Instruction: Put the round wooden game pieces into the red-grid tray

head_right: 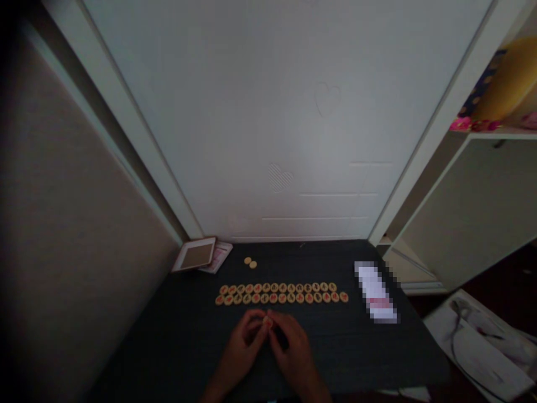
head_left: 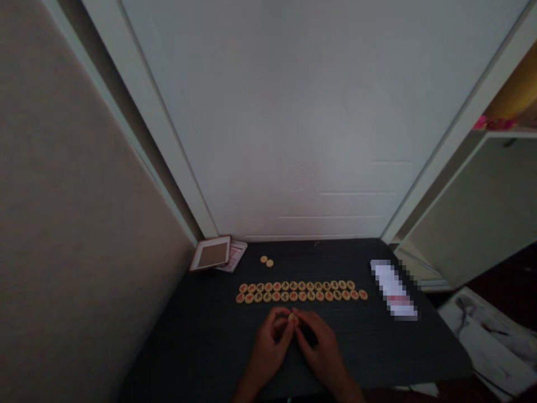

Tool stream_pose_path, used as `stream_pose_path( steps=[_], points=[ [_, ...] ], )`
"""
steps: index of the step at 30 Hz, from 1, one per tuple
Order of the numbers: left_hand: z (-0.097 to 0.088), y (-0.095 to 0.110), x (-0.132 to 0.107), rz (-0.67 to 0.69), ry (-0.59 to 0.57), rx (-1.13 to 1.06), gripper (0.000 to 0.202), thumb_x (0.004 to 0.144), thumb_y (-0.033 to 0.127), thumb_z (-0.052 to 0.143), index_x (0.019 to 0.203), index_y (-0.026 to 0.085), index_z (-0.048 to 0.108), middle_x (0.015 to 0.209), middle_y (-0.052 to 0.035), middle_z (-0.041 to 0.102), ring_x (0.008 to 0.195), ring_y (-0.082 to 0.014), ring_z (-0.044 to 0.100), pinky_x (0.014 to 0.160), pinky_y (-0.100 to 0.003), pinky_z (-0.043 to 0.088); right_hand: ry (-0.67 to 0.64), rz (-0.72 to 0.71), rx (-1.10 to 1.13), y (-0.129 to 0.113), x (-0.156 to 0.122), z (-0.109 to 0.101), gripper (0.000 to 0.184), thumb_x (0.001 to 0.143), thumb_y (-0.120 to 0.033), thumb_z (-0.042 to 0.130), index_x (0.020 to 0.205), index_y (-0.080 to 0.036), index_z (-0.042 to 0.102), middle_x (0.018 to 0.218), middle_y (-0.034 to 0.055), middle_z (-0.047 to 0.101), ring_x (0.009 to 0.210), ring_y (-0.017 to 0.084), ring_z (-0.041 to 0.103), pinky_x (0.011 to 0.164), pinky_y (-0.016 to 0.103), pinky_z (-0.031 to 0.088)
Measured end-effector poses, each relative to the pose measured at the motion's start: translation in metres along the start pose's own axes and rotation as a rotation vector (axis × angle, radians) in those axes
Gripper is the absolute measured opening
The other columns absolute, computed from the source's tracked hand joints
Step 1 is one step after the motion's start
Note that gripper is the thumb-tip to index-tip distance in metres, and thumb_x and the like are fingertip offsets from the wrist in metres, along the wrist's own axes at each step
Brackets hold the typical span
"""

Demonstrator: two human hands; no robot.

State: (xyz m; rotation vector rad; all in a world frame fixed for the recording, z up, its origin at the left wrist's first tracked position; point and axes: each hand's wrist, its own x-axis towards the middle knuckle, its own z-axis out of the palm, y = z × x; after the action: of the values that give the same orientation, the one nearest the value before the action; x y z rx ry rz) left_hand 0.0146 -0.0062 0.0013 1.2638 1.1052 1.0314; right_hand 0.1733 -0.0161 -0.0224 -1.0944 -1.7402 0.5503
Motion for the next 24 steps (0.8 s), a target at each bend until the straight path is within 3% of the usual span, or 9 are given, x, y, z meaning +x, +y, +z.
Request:
stream_pose_path(
  steps=[7,19,24],
  points=[
    [0.000,-0.006,0.001,-0.030,0.025,0.014,0.032,0.087,0.053,0.065,0.097,0.023,0.058,0.084,-0.0042,0.079,0.082,-0.0234,0.076,0.069,-0.028,0.057,-0.044,-0.027,0.016,-0.001,0.000,-0.001,0.034,0.094,-0.021,0.059,0.126,-0.029,0.064,0.117,0.0074,0.071,0.106,0.022,0.069,0.093,0.037,0.059],
    [-0.005,0.005,-0.004,-0.014,-0.022,-0.015,0.031,0.094,0.045,0.057,0.114,0.022,0.061,0.104,-0.0054,0.076,0.093,-0.0215,0.073,0.085,-0.031,0.055,-0.013,0.005,-0.005,-0.009,0.002,-0.005,0.023,0.093,-0.026,0.063,0.115,-0.028,0.068,0.100,0.0046,0.073,0.092,0.021,0.068,0.082,0.034,0.058],
    [-0.005,0.004,-0.004,-0.040,-0.080,-0.028,0.038,0.092,0.051,0.058,0.117,0.022,0.058,0.094,-0.0041,0.077,0.087,-0.0208,0.073,0.082,-0.031,0.055,0.042,0.034,0.007,-0.007,0.002,-0.004,0.020,0.095,-0.025,0.060,0.114,-0.027,0.067,0.105,0.0054,0.073,0.097,0.021,0.068,0.087,0.034,0.056]
  ],
)
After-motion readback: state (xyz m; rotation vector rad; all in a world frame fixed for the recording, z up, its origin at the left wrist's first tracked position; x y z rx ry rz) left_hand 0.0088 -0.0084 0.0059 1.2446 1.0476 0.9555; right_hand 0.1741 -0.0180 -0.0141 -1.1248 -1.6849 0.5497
